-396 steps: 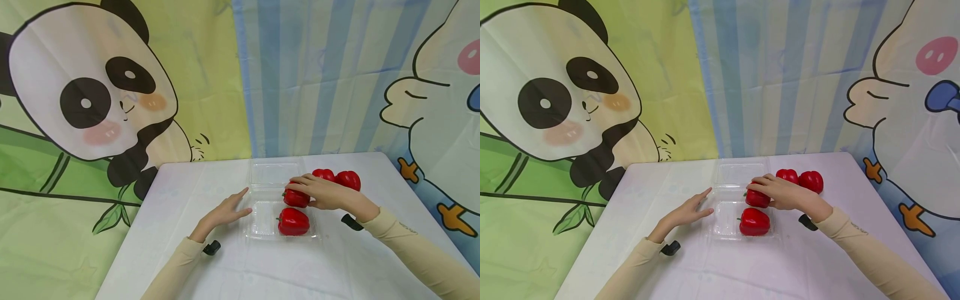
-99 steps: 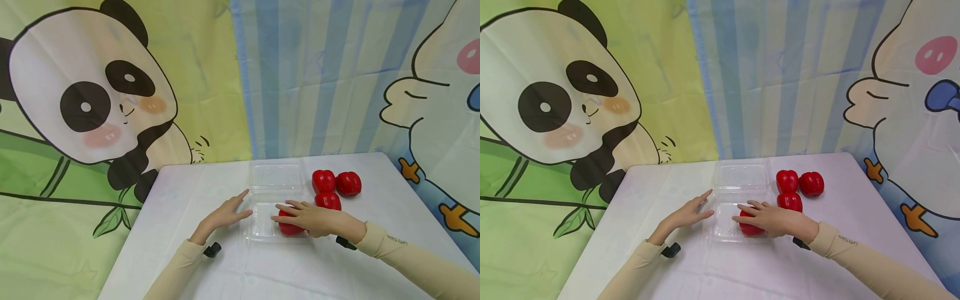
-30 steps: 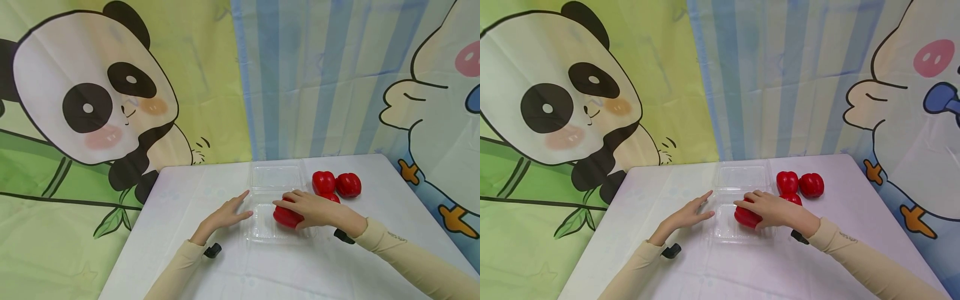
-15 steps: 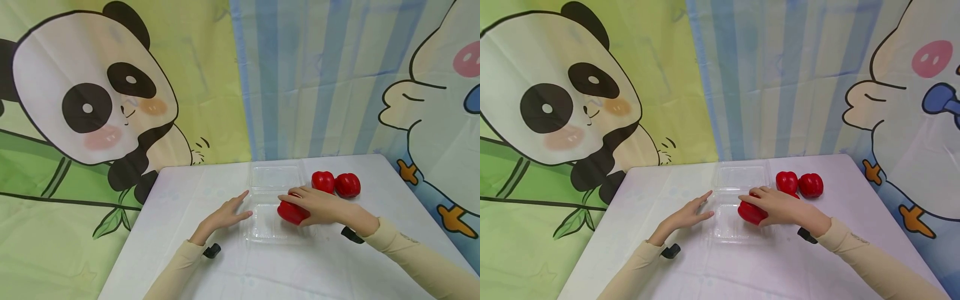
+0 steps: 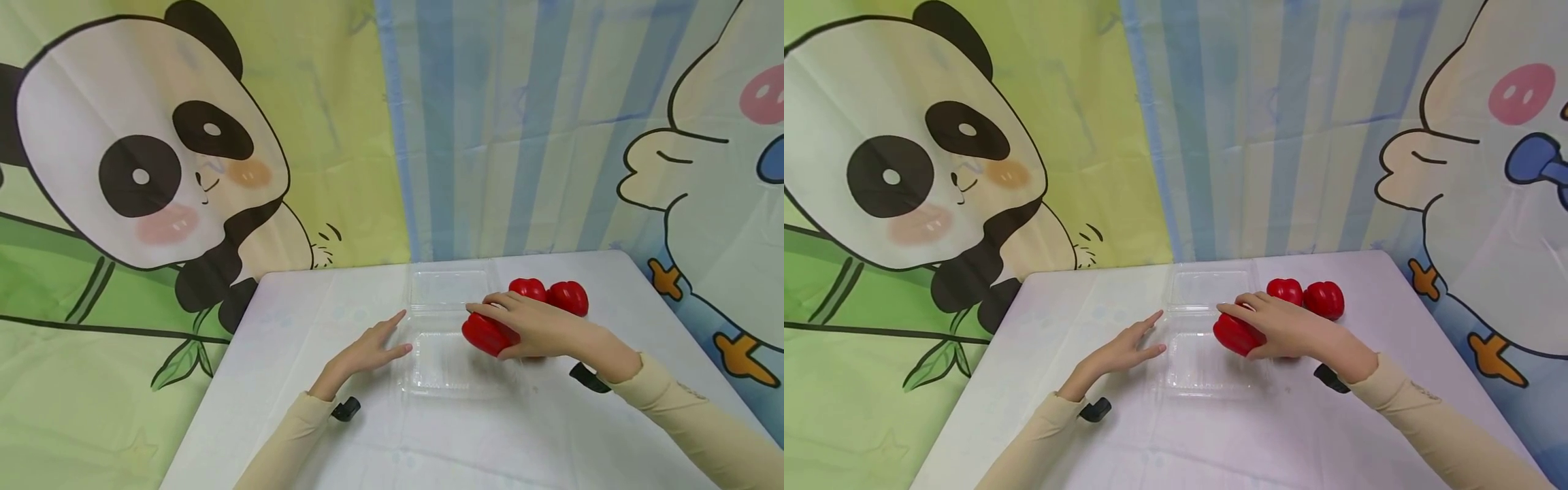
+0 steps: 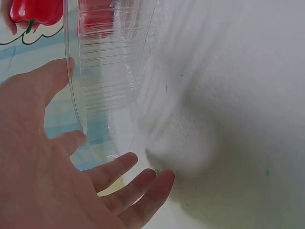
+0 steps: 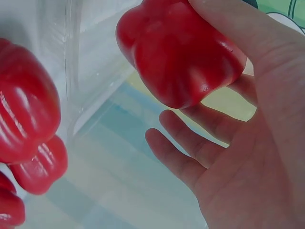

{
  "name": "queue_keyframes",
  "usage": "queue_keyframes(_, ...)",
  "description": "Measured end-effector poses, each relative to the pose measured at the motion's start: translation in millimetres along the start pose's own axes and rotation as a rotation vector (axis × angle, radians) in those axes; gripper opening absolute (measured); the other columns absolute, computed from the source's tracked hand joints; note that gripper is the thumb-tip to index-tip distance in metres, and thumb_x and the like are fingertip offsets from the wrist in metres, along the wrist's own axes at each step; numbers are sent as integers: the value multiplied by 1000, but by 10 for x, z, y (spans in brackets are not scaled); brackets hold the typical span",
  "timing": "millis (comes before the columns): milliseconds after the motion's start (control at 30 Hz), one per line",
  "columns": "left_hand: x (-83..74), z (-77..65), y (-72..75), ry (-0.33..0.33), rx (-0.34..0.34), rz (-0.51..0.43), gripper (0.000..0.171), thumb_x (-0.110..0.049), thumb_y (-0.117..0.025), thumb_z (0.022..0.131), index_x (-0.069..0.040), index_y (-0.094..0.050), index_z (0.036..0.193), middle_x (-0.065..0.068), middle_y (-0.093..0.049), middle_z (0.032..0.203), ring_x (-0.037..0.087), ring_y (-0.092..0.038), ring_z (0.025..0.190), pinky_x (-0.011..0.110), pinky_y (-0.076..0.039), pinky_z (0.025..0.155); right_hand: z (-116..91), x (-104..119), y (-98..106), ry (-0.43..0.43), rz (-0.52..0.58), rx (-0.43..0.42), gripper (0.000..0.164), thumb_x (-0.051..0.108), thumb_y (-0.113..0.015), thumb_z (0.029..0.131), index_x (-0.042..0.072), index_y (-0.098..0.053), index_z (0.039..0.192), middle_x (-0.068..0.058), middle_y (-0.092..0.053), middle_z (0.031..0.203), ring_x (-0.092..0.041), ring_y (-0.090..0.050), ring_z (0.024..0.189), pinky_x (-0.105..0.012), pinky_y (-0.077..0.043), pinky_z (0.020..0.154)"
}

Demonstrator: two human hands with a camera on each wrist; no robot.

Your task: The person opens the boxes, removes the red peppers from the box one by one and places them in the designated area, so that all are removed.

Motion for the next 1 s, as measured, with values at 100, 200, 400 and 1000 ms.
queue_keyframes(100, -11, -1, 12, -5, -4, 1, 83, -57, -56, 97, -23, -18, 163, 16, -35, 161, 36, -35, 149, 56, -32, 119, -28, -38, 34, -17, 0, 3, 99, 43, -90, 71, 28, -38, 154, -2, -54, 142, -27, -50, 129, -48, -59, 85)
queue_keyframes(200, -15, -3, 14, -4, -2, 0, 83, -57, -56, 97, -23, -17, 163, 16, -34, 162, 36, -34, 149, 56, -32, 119, -57, -60, 67, -18, 9, 1, 98, 41, -90, 71, 27, -39, 154, -4, -54, 142, -29, -50, 129, -49, -60, 84)
queue_keyframes(400, -9, -6, 9, 9, 3, 0, 83, -58, -56, 97, -26, -16, 163, 14, -34, 162, 35, -34, 149, 55, -31, 120, -125, -146, 142, -59, 44, -16, 96, 40, -89, 73, 27, -38, 154, -4, -53, 143, -31, -47, 131, -51, -59, 83)
queue_keyframes(1000, -6, 8, 6, 6, 10, -1, 84, -58, -55, 97, -25, -14, 163, 14, -32, 163, 35, -33, 150, 54, -31, 120, -472, -479, 213, -210, 132, -67, 100, 36, -93, 67, 22, -42, 152, -13, -51, 143, -38, -49, 128, -46, -62, 75)
Point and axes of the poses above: each hand's wrist, its own z-axis towards the middle knuckle, its own y-axis out of the back of the hand, x = y × z, the point moved 9 cm from there along z, towards the middle knuckle
